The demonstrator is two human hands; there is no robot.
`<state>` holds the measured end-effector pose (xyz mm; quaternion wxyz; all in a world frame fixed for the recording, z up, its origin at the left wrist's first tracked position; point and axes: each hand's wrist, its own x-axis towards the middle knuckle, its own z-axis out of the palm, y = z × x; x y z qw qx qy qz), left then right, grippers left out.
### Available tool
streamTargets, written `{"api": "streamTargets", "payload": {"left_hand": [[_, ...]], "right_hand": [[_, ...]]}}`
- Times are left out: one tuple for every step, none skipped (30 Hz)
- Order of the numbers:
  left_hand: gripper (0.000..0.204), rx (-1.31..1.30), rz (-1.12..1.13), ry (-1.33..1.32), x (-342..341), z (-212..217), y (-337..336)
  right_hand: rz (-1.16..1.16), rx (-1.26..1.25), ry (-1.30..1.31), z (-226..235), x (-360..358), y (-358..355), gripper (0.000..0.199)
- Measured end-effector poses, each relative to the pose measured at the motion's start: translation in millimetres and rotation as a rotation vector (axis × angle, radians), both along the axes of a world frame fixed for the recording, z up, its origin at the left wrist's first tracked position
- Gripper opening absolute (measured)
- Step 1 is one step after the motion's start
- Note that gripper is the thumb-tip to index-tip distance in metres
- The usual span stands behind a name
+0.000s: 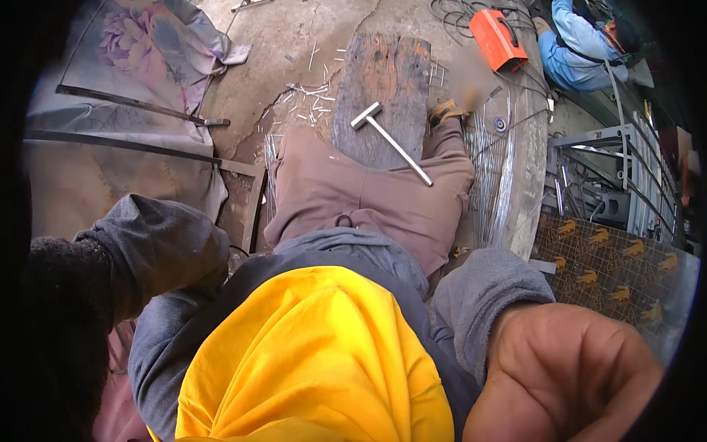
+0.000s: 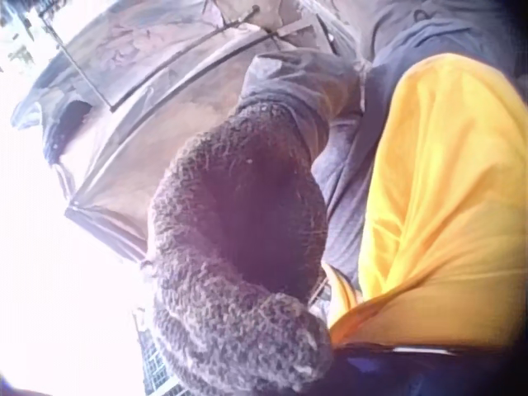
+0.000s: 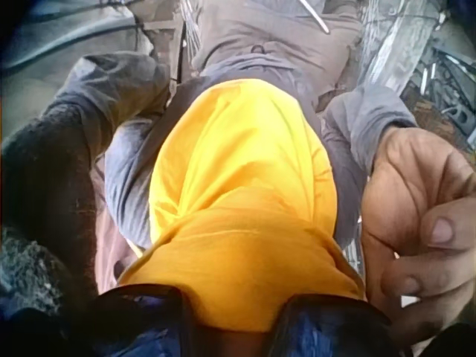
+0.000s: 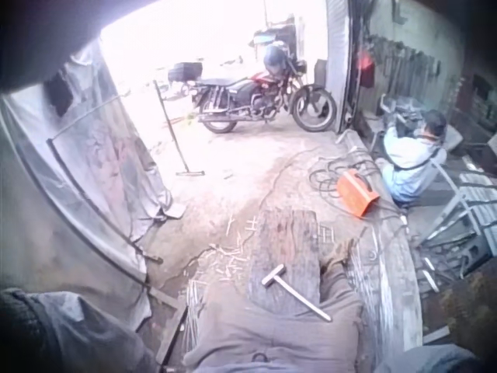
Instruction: The person bends metal rods by hand using a metal bending tool, handles a pair of glasses, and shapes more metal rods using the bending tool.
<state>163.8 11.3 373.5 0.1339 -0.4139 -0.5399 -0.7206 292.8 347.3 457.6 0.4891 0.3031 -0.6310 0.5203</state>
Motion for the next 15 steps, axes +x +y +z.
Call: {"api": "streamTargets", "payload": {"left_hand": [[0.034,0.003,0.009,-0.025,3.6,-5.0,-1.4],[0.034,0.001,0.027,-0.039,5.7,-8.2,-6.0],[0.034,-0.003,0.051,-0.053,8.7,-10.9,-12.3],[0.034,-0.011,0.086,-0.049,7.9,-10.9,-22.8],[0.034,-0.019,0.122,-0.045,7.6,-10.7,-33.7],[0.034,-0.028,0.162,-0.042,8.2,-10.5,-46.6],[0.034,-0.039,0.217,-0.053,15.4,-8.5,-60.1],[0.033,-0.075,0.297,-0.06,25.8,26.4,-53.6],[0.033,-0.005,0.25,-0.077,21.1,-30.2,-71.0],[0.033,-0.009,0.29,-0.064,32.1,-22.7,-78.9],[0.029,-0.136,0.549,-0.354,30.8,-44.4,-73.4],[0.019,-0.249,0.65,-0.433,16.5,-85.3,-79.4],[0.029,-0.359,0.675,-0.713,11.1,-138.8,-86.9],[0.036,-0.521,0.727,-0.765,13.3,-193.8,-103.8],[0.039,-0.68,0.791,-0.894,29.4,-275.0,-129.7]], "right_hand": [[0.06,-0.006,-0.095,-3.7,0.4,-6.5,0.013],[0.128,-0.017,-0.18,-7.8,-2.2,-14.3,0.013],[0.203,-0.028,-0.264,-12.7,-5.6,-22.6,0.013],[0.289,-0.04,-0.33,-19.7,-15.0,-32.9,0.013],[0.377,-0.048,-0.397,-26.0,-23.9,-43.8,0.013],[0.47,-0.054,-0.464,-33.3,-33.5,-55.4,0.014],[0.577,-0.057,-0.545,-40.0,-40.0,-66.4,0.014],[0.568,-0.133,-0.507,-81.0,-57.6,-71.4,0.007],[0.387,-0.104,-0.474,-107.5,-82.7,-88.9,0.015],[0.199,0.076,-0.732,-142.3,-92.5,-75.5,0.025],[0.064,0.177,-1.055,-180.8,-109.5,-72.4,0.027],[-0.031,0.363,-1.193,-236.0,-122.6,-57.9,0.03],[-0.123,0.577,-1.287,-267.5,-120.9,-53.1,0.03],[-0.141,0.719,-1.21,-308.2,-120.2,-49.4,0.034],[-0.111,0.728,-1.224,-335.0,-116.4,-57.6,0.033]]}}
